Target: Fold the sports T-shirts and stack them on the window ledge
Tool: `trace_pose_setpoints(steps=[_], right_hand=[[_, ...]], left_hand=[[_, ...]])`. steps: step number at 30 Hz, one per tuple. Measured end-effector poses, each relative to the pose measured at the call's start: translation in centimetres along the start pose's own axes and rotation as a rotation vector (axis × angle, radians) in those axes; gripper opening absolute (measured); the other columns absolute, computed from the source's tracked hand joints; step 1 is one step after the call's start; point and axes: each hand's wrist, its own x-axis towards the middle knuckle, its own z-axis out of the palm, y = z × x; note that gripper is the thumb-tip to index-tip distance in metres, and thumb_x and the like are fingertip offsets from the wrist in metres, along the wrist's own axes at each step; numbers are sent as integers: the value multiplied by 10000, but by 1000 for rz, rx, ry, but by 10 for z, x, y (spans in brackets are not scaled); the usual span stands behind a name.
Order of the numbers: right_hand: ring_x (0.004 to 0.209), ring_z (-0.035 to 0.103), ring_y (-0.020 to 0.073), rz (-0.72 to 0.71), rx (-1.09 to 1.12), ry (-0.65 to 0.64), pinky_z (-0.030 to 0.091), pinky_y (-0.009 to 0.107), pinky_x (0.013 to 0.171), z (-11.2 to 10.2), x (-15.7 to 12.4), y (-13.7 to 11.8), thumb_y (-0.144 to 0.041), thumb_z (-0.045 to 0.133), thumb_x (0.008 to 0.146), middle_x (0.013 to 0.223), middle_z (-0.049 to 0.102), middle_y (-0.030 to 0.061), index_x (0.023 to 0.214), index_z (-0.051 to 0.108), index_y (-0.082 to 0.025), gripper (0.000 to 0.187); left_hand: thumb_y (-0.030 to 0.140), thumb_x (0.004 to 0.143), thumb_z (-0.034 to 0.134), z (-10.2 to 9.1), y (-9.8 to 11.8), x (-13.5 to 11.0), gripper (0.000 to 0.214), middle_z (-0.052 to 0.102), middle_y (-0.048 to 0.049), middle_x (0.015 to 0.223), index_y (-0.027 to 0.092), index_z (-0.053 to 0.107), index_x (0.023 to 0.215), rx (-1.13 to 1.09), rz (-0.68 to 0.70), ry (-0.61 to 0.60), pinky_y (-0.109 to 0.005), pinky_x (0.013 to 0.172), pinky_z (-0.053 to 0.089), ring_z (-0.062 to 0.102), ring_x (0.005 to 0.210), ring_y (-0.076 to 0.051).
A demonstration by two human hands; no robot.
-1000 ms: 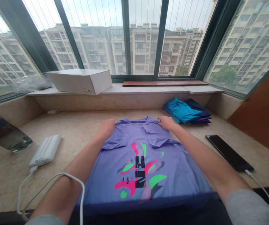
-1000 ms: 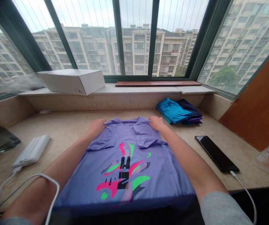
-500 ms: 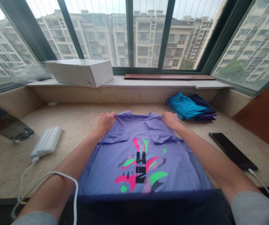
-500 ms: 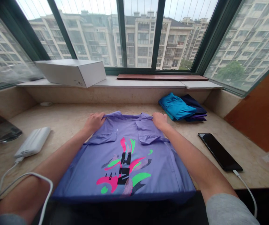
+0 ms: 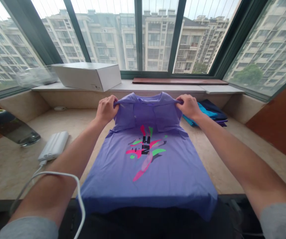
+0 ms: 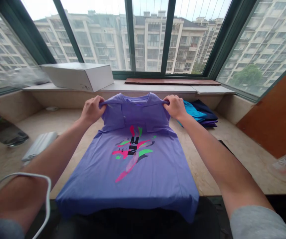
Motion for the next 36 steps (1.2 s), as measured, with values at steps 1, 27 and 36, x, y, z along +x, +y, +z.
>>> trace_pose_setpoints(steps=[1,27,36], right_hand=[[939,631,273,-60,29,-54,453,370,856,-3,-16,1,-254,621,857,972,729,95,975,722,-181,171],[1001,716,254,-57,-17,-740,511,289,820,25,-86,12,-319,754,808,1089,775,72,1160,732,-229,363],[995,680,240,-89,4,-481,492,308,852,-17,-45,27,-326,576,942,1075,747,99,1025,739,-196,224]], left_hand=[[267,864,547,-5,-2,-14,195,711,-91,935,171,635,1009,-52,59,-74,-361,857,482,662,897,-263],[283,838,632,25,-8,-72,311,763,-117,1141,214,742,1122,90,117,-748,-325,889,525,703,1068,-294],[324,915,495,-24,-11,-31,262,711,-106,1076,214,718,996,74,107,-449,-340,887,511,670,1043,-275]])
